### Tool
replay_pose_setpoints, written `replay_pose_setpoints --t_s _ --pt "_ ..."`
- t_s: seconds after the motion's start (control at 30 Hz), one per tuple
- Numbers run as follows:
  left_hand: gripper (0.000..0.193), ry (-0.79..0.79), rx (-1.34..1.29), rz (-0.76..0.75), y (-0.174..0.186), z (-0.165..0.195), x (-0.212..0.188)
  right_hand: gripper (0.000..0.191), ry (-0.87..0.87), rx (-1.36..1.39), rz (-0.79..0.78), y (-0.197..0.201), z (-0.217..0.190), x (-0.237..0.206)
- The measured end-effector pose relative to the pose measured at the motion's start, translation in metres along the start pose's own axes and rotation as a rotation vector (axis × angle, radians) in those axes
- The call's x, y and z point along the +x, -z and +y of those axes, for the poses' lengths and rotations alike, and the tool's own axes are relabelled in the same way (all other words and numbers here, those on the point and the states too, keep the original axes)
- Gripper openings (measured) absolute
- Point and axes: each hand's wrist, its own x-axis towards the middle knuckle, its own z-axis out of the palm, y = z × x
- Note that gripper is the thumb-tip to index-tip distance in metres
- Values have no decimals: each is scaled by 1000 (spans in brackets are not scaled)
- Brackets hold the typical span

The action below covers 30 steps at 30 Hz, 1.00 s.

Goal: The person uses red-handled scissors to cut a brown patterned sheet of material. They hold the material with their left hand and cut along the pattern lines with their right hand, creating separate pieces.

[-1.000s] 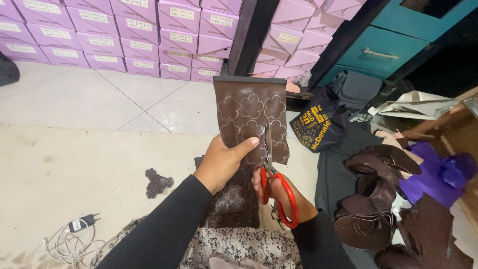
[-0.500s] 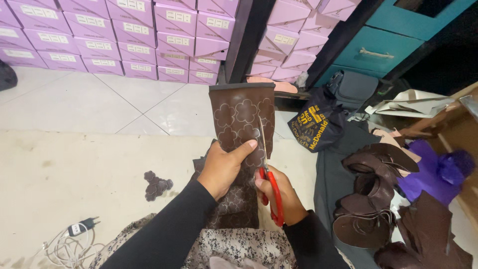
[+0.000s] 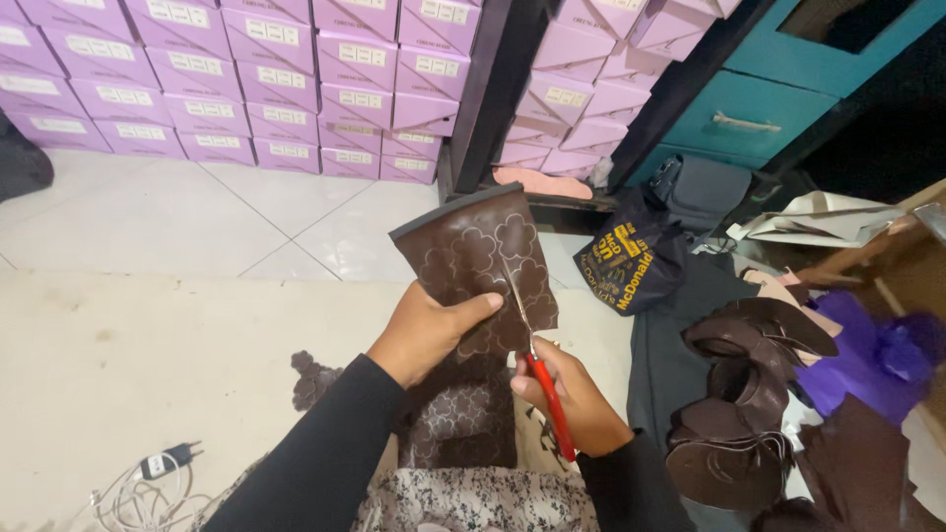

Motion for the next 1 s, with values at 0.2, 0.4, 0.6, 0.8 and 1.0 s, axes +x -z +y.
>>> replay_pose_setpoints --t_s 0.2,0.4,0.6,0.8,1.0 --pt "25 -85 140 23 -2 -6 3 51 17 221 -196 4 5 -4" --pt "29 -32 24 41 -7 -7 6 55 64 176 -196 5 6 -1" --pt "25 -18 42 142 -13 -5 6 56 56 101 -125 4 1 0" --pt "21 50 4 206 -8 -8 7 49 25 132 -67 -9 5 5" --pt "25 23 -106 201 -4 -7 9 41 -83 68 17 -16 5 9"
